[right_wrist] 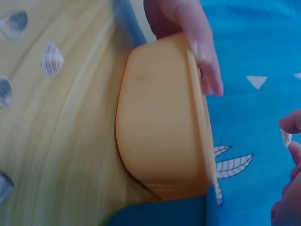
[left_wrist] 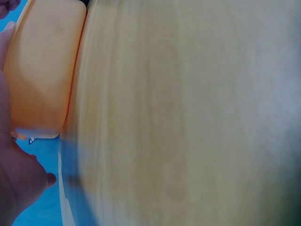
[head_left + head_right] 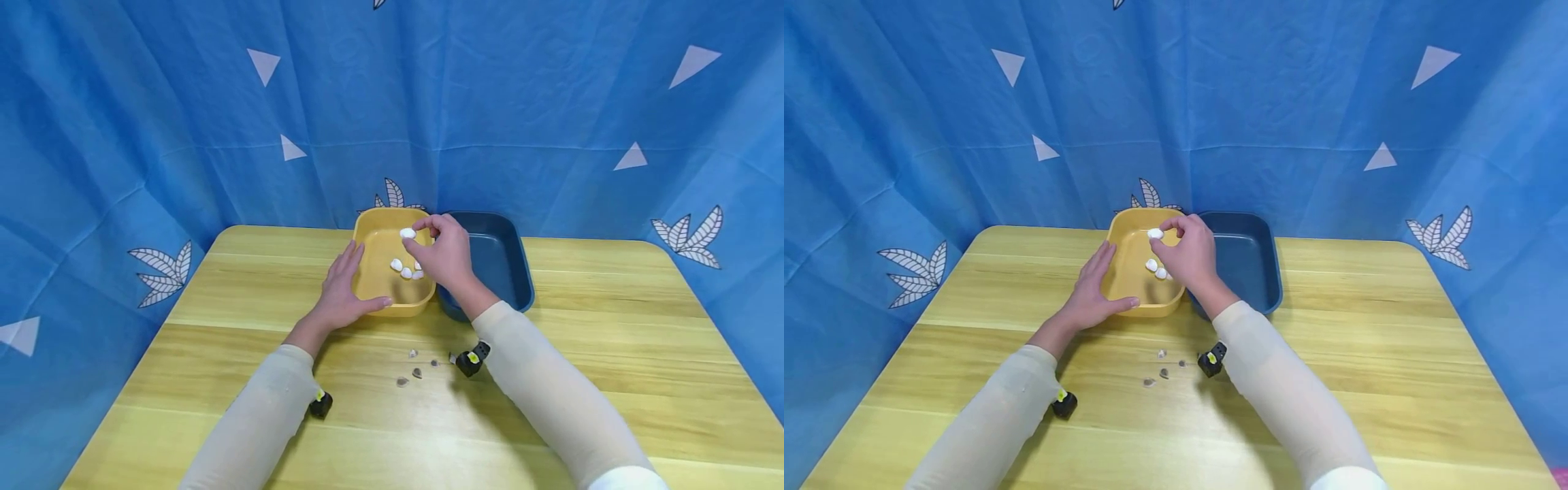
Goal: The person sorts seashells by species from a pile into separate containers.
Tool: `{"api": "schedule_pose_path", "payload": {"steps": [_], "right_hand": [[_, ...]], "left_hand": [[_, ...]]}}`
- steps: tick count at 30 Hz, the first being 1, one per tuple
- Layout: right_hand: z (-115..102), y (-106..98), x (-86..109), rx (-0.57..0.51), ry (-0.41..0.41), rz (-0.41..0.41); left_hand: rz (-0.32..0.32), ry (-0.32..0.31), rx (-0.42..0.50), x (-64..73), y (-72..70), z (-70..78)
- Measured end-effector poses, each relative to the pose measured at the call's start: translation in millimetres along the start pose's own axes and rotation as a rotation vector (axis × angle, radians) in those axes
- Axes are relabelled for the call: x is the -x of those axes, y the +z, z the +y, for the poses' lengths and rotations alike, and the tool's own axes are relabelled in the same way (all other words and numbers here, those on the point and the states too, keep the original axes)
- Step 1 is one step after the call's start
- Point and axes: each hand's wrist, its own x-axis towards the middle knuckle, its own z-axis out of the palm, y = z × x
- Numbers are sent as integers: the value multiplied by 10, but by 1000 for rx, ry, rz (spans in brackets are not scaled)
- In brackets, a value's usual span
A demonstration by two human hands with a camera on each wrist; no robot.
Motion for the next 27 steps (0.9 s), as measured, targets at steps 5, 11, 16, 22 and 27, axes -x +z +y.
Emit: {"api": "schedule_pose_path", "payload": {"steps": [5, 11, 16, 22, 27], "right_hand": [[97, 63, -79, 10, 22, 4], [179, 133, -129, 23, 95, -23], [228, 189, -155, 42, 154, -65], [290, 247, -163, 63, 223, -101], [334, 294, -168, 75, 260, -128]], "left_hand": [[-1, 0, 5, 2, -1, -2], [-5, 5, 8, 7, -10, 10], [-2, 1, 20, 18, -16, 25], [-8, -2, 11, 10, -2, 10], [-2, 0, 8, 2, -6, 0]]}}
